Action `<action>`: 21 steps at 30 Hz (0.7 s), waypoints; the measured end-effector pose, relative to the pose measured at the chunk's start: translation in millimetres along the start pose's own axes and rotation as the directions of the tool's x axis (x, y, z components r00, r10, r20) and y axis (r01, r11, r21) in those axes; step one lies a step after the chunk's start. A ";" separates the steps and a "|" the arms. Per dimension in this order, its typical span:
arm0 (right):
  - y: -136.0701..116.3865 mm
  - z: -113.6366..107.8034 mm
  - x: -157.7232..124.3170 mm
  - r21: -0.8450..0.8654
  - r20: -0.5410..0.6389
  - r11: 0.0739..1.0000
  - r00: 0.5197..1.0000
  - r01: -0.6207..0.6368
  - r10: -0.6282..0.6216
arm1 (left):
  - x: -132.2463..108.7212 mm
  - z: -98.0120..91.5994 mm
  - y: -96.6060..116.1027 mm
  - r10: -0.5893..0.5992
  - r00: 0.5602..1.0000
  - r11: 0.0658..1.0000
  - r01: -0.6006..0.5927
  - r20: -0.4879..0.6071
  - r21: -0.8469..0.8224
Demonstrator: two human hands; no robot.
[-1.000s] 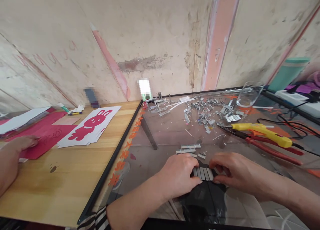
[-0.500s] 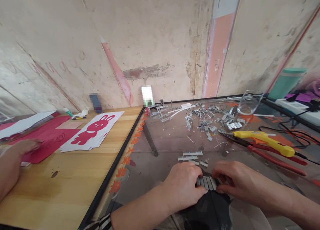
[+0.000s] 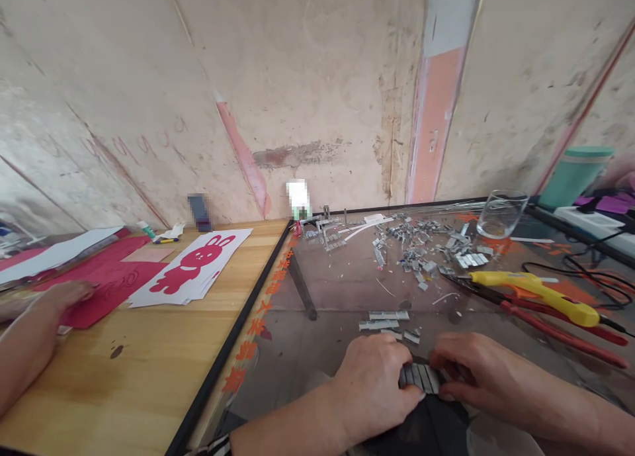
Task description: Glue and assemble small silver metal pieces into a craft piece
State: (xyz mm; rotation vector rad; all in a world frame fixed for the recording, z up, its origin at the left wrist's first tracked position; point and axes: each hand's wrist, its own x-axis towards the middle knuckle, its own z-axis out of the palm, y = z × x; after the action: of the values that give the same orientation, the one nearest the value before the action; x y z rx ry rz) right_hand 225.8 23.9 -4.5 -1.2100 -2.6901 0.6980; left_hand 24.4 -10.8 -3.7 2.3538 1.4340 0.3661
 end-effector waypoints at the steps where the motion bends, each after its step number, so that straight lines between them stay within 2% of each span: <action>1: 0.3 0.2 0.2 0.002 0.000 1.000 1.000 0.000 0.000 | 0.1 -0.5 0.3 -0.002 1.000 1.000 0.002 0.006 0.005; 13: 6.0 5.1 0.3 0.029 0.004 0.999 1.000 0.014 -0.015 | 1.0 -0.2 0.4 0.016 0.998 0.996 -0.020 0.054 0.086; 21: -1.8 -0.3 1.2 0.006 -0.006 1.000 1.000 0.020 -0.020 | 0.2 -2.2 0.3 0.038 0.998 0.993 -0.043 0.052 0.108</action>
State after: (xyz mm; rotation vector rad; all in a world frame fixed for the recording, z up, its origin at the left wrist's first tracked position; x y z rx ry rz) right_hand 223.8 23.8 -3.6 -1.1799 -2.6895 0.6990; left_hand 23.8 -10.4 -1.6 2.4637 1.4184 0.2425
